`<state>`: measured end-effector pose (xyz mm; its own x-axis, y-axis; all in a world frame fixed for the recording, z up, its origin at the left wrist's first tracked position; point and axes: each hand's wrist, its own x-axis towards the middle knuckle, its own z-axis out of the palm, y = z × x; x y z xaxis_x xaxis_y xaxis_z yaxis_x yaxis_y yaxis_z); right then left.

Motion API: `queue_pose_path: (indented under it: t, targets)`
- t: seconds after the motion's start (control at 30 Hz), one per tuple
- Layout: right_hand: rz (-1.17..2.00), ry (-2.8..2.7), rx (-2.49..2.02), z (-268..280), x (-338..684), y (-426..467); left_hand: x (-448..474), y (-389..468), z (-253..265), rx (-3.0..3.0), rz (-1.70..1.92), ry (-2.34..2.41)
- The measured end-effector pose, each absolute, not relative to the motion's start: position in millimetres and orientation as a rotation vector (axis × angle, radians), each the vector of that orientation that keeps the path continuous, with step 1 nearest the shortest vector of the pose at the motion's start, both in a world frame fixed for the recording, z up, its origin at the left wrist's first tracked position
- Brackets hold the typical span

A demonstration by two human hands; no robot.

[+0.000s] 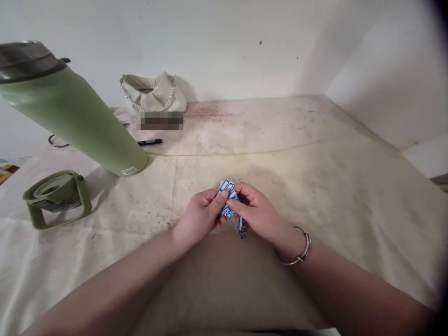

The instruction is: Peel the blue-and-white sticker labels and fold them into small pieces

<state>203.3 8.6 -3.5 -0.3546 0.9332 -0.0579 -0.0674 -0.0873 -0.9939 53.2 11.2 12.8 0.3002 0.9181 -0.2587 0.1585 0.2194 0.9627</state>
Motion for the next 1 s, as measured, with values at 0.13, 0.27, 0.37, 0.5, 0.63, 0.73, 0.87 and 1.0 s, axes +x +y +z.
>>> queue_pose_path:
  t: [0.13,0.27,0.37,0.5,0.63,0.73,0.87,1.0]
  targets:
    - [1.473,-1.326,-1.146,-7,204,11,55,11,13,1.322,0.750,1.162]
    - [1.339,-1.336,-1.263,-5,206,14,54,11,9,1.399,0.781,1.152]
    - [1.448,-1.309,-1.177,-3,207,14,53,12,8,1.331,0.813,1.164]
    - [1.508,-1.410,-1.129,-1,207,12,52,12,7,1.213,0.817,1.163]
    - [1.297,-1.446,-1.311,1,211,13,53,14,3,1.109,0.855,1.117]
    - [1.160,-1.388,-1.415,3,218,16,53,14,1,1.089,0.959,1.137]
    - [0.983,-1.413,-1.506,4,226,21,50,14,1,1.219,1.062,1.234]
    - [0.958,-1.409,-1.531,3,230,24,42,14,5,1.440,1.188,1.363]
